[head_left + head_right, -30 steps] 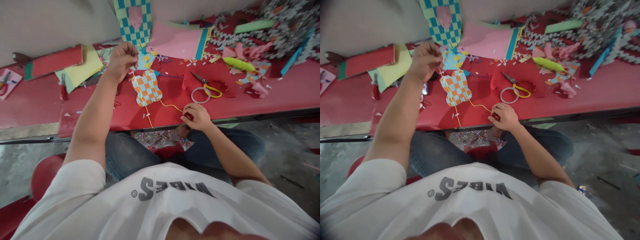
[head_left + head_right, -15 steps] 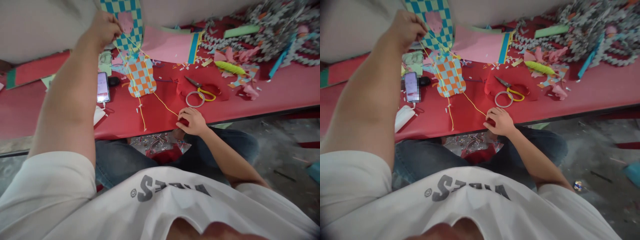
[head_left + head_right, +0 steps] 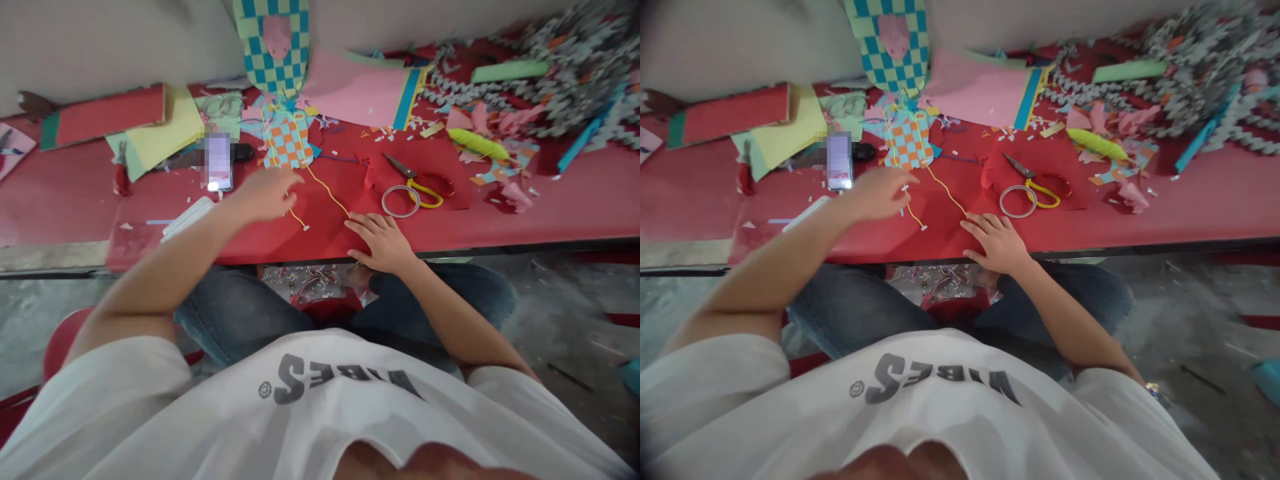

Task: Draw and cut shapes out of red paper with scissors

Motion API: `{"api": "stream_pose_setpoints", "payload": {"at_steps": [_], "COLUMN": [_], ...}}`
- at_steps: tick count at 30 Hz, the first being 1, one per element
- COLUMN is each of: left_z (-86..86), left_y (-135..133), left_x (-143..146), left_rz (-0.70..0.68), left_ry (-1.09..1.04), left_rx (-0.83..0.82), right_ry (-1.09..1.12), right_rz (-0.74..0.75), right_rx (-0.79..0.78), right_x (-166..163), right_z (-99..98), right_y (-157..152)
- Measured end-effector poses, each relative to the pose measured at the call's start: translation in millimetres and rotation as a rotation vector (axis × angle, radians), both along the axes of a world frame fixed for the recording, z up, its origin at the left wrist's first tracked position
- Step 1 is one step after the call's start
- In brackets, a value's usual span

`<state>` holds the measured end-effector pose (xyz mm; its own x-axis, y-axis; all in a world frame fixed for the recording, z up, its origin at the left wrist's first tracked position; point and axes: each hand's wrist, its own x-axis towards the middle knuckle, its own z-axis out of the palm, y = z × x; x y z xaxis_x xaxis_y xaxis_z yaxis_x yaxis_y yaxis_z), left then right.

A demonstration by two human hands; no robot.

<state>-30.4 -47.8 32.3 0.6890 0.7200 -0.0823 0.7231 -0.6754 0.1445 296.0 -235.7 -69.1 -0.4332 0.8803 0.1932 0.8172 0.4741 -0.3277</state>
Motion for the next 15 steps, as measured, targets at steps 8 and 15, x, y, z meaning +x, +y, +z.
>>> {"api": "stream_pose_setpoints", "payload": {"at_steps": [8, 15], "left_z": [-55.8, -82.4], "left_y": [-93.8, -103.0], "left_x": [-41.6, -68.4], "left_rz": [-0.095, 0.169], "left_ry": [-0.068, -0.243], "left_rx": [-0.159, 0.017], "right_ry": [-0.002, -0.017], "right_rz": [0.042, -0.031], "right_rx": [0.068, 0.049], "right_x": [-23.1, -26.8], "right_z": [-10.0, -8.1], "right_y": [-1.0, 1.9]}}
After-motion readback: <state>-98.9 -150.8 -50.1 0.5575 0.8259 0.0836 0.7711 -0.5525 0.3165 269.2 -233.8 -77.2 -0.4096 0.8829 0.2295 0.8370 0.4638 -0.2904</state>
